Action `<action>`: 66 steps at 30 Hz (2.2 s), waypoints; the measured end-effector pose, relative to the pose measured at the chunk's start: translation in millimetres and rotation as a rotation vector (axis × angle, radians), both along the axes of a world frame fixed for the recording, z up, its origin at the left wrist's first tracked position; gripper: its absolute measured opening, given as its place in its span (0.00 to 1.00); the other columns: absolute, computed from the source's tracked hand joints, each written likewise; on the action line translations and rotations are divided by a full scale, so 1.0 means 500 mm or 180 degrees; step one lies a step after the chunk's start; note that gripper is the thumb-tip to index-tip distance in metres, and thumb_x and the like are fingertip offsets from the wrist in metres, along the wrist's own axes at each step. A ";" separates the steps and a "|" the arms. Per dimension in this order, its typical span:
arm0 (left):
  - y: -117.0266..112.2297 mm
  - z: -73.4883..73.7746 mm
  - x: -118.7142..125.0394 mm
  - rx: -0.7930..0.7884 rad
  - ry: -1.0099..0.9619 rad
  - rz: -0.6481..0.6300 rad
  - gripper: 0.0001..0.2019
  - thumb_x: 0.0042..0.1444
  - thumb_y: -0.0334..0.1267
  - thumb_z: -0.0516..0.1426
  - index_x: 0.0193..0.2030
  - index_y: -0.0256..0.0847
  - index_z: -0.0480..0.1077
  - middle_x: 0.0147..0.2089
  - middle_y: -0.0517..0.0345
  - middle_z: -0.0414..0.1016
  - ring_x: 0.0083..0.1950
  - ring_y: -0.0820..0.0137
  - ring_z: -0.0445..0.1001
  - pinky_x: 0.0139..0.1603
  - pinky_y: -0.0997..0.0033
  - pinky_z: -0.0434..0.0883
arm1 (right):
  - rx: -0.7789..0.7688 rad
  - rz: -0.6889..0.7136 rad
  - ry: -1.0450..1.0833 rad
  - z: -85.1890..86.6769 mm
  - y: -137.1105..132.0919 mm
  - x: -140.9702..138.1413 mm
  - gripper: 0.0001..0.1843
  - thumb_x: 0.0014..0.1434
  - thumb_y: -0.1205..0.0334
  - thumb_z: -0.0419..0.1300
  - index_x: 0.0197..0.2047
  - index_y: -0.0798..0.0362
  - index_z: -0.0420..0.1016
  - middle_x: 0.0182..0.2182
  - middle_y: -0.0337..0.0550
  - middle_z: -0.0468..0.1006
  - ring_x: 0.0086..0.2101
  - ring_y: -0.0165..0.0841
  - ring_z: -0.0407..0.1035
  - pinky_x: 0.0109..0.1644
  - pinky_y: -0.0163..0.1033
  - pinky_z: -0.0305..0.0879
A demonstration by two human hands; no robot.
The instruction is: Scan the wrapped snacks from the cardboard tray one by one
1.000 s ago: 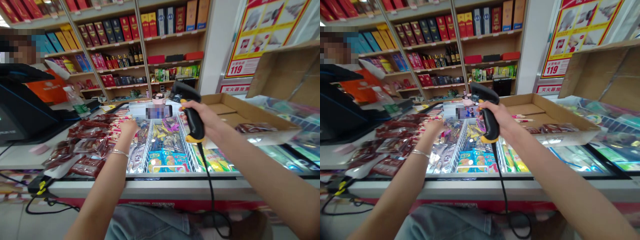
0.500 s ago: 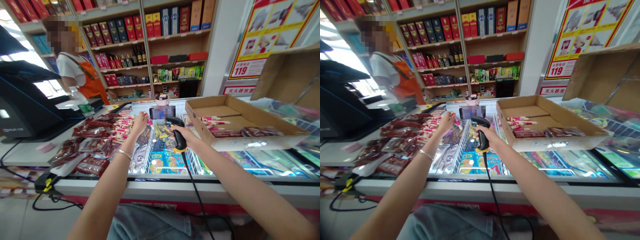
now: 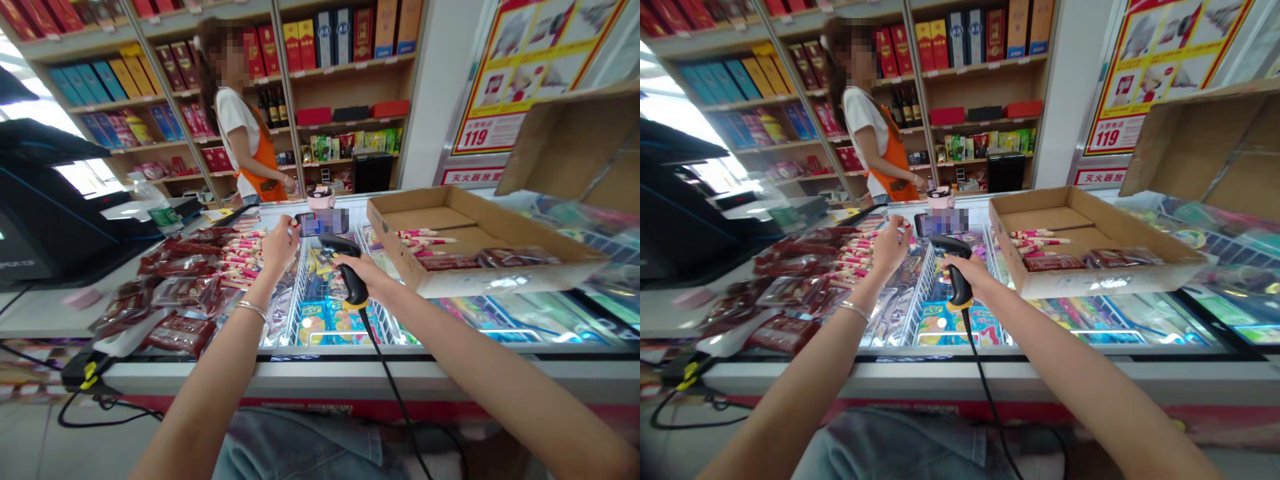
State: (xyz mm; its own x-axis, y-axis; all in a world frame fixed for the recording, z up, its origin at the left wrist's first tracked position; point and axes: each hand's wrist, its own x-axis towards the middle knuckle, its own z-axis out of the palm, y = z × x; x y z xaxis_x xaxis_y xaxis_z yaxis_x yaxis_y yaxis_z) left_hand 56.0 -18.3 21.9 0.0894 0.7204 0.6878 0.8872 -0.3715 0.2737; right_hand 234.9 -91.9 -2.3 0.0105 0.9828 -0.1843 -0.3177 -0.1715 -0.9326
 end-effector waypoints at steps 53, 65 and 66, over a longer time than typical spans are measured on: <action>-0.004 -0.004 0.001 0.0602 -0.0162 -0.0072 0.18 0.64 0.43 0.41 0.52 0.43 0.65 0.43 0.51 0.77 0.41 0.67 0.74 0.52 0.64 0.58 | 0.0015 -0.0162 -0.0039 0.008 -0.015 -0.010 0.06 0.48 0.67 0.62 0.29 0.59 0.68 0.16 0.35 0.67 0.16 0.27 0.66 0.21 0.31 0.66; -0.005 -0.004 0.002 0.0559 -0.0032 -0.0183 0.18 0.63 0.46 0.43 0.53 0.43 0.65 0.44 0.52 0.77 0.43 0.67 0.74 0.54 0.65 0.57 | -0.0113 -0.0240 0.0009 0.010 -0.012 -0.008 0.07 0.47 0.68 0.63 0.31 0.59 0.69 0.16 0.36 0.67 0.17 0.27 0.66 0.22 0.32 0.68; -0.006 -0.004 0.002 0.0565 -0.0021 -0.0172 0.18 0.63 0.46 0.43 0.53 0.43 0.65 0.44 0.53 0.77 0.43 0.67 0.74 0.54 0.65 0.57 | -0.0098 -0.0235 0.0017 0.010 -0.013 -0.008 0.07 0.47 0.69 0.63 0.32 0.59 0.69 0.17 0.36 0.68 0.16 0.26 0.66 0.22 0.32 0.68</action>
